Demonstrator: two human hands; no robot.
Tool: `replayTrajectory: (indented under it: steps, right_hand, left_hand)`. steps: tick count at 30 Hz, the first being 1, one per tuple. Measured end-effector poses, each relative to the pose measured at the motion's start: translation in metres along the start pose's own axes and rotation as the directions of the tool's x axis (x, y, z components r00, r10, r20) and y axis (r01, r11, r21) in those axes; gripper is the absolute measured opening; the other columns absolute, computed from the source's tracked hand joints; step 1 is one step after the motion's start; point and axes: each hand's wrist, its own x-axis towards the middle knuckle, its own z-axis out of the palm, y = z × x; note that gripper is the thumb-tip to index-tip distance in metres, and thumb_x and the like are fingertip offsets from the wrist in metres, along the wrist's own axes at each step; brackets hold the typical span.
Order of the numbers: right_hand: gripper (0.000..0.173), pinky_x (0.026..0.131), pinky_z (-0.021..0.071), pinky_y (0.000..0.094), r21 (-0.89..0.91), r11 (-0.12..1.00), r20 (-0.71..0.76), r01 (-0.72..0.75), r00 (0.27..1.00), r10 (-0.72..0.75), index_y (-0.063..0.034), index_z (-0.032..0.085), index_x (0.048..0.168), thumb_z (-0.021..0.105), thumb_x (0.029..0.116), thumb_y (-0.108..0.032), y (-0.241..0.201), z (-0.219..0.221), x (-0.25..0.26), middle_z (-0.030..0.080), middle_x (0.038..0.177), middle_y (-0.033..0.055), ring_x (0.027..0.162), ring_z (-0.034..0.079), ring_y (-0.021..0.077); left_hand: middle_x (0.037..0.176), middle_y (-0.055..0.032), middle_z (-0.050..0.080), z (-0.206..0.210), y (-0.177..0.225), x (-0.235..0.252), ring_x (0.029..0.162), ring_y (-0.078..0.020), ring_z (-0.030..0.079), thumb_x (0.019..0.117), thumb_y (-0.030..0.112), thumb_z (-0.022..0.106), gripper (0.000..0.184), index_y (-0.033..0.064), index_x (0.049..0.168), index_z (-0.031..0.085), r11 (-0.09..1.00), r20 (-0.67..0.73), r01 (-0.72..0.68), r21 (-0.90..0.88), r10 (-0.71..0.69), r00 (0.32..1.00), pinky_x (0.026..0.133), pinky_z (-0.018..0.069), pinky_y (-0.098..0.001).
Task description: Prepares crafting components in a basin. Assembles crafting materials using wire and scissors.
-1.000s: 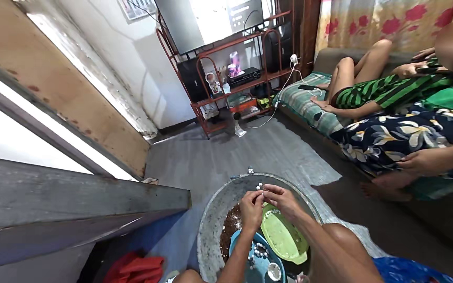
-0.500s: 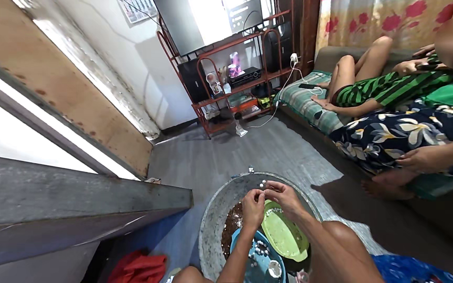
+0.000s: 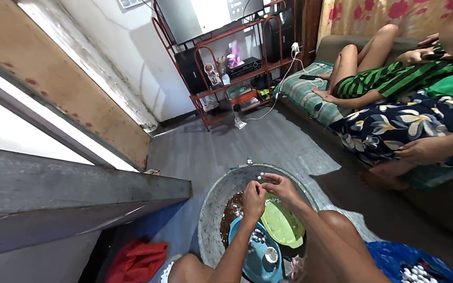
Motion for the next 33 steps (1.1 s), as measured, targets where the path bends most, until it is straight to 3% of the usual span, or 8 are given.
replayTrajectory:
  steps: [4,6,11,16,21,26,29,33]
  right_hand:
    - [0.049,0.083,0.0644,0.042,-0.084,0.996,-0.002,0.027,1.0,-0.027,-0.0014,0.07,0.125,0.083,0.0783,-0.003,-0.002,-0.004,0.0,0.071,0.117,0.0157,0.097,0.073,0.0258]
    - [0.047,0.084,0.0641,0.0413,-0.255,0.966,-0.03,0.035,0.999,-0.044,-0.0043,0.071,0.124,0.083,0.0787,-0.006,-0.002,-0.009,0.004,0.072,0.117,0.0118,0.096,0.073,0.0224]
    - [0.049,0.093,0.0595,0.0439,-0.663,0.749,-0.072,-0.014,0.996,-0.045,-0.0107,0.071,0.128,0.082,0.0809,-0.015,-0.001,-0.015,0.008,0.07,0.123,0.0084,0.103,0.071,0.0207]
    - [0.049,0.097,0.0584,0.0442,-0.757,0.653,-0.067,-0.019,0.997,-0.049,-0.0055,0.07,0.128,0.081,0.081,-0.012,0.006,-0.01,0.008,0.067,0.126,0.0139,0.108,0.07,0.0245]
    - [0.056,0.099,0.0554,0.0488,-0.818,0.574,-0.084,-0.047,0.996,-0.038,-0.0075,0.07,0.128,0.087,0.0781,-0.027,0.01,-0.009,0.008,0.067,0.125,0.0142,0.11,0.067,0.0278]
    - [0.027,0.094,0.0594,0.04,-0.686,0.725,-0.028,0.056,0.994,-0.103,-0.0162,0.077,0.117,0.077,0.0907,-0.023,0.013,-0.009,0.009,0.076,0.11,0.0008,0.1,0.073,0.0131]
    - [0.023,0.083,0.0626,0.0364,-0.403,0.915,0.051,-0.01,0.998,0.033,-0.0059,0.076,0.114,0.075,0.0936,-0.016,0.016,0.0,0.005,0.076,0.1,0.0077,0.086,0.073,0.0165]
    - [0.028,0.079,0.0619,0.0376,-0.161,0.978,0.18,-0.135,0.97,0.163,0.0013,0.071,0.115,0.078,0.0916,-0.012,0.022,0.009,0.0,0.073,0.101,0.0144,0.085,0.072,0.0219]
  left_hand:
    - [0.098,-0.009,0.069,-0.006,-0.003,0.003,0.091,-0.0209,0.068,0.1022,0.024,0.051,0.026,0.0063,0.108,0.069,1.0,0.112,-0.007,0.026,0.004,0.994,0.085,0.0566,-0.0444]
    - [0.102,-0.0082,0.071,-0.01,-0.009,0.002,0.095,-0.0199,0.069,0.1066,0.028,0.047,0.033,0.0078,0.111,0.072,0.999,0.137,-0.034,0.031,0.03,0.99,0.089,0.056,-0.0441]
    - [0.11,-0.0069,0.072,-0.024,-0.03,-0.006,0.1,-0.0176,0.07,0.1027,0.024,0.053,0.029,0.0102,0.122,0.07,0.998,0.214,-0.03,0.048,0.019,0.977,0.093,0.0572,-0.0422]
    - [0.111,-0.0059,0.072,-0.039,-0.049,-0.013,0.098,-0.0151,0.071,0.1003,0.025,0.058,0.03,0.0109,0.125,0.068,1.0,0.245,0.002,0.015,-0.006,0.969,0.091,0.0588,-0.0401]
    - [0.112,-0.0064,0.072,-0.045,-0.065,-0.021,0.095,-0.0146,0.071,0.0992,0.024,0.061,0.031,0.0091,0.125,0.067,0.993,0.225,0.066,-0.101,-0.041,0.973,0.088,0.0599,-0.0374]
    - [0.115,-0.0084,0.072,-0.045,-0.074,-0.024,0.082,-0.0168,0.073,0.0998,0.021,0.065,0.032,0.0084,0.129,0.065,0.932,0.262,0.207,-0.299,-0.129,0.957,0.073,0.0642,-0.037]
    - [0.128,-0.0078,0.069,-0.042,-0.074,-0.021,0.096,-0.0174,0.073,0.0966,0.015,0.069,0.041,0.0097,0.137,0.063,0.904,0.251,0.143,-0.403,-0.042,0.967,0.084,0.0636,-0.0376]
    - [0.127,-0.0071,0.069,-0.034,-0.069,-0.019,0.106,-0.0144,0.07,0.0936,0.016,0.074,0.042,0.0076,0.134,0.067,0.916,0.151,0.015,-0.401,0.05,0.987,0.096,0.0595,-0.0347]
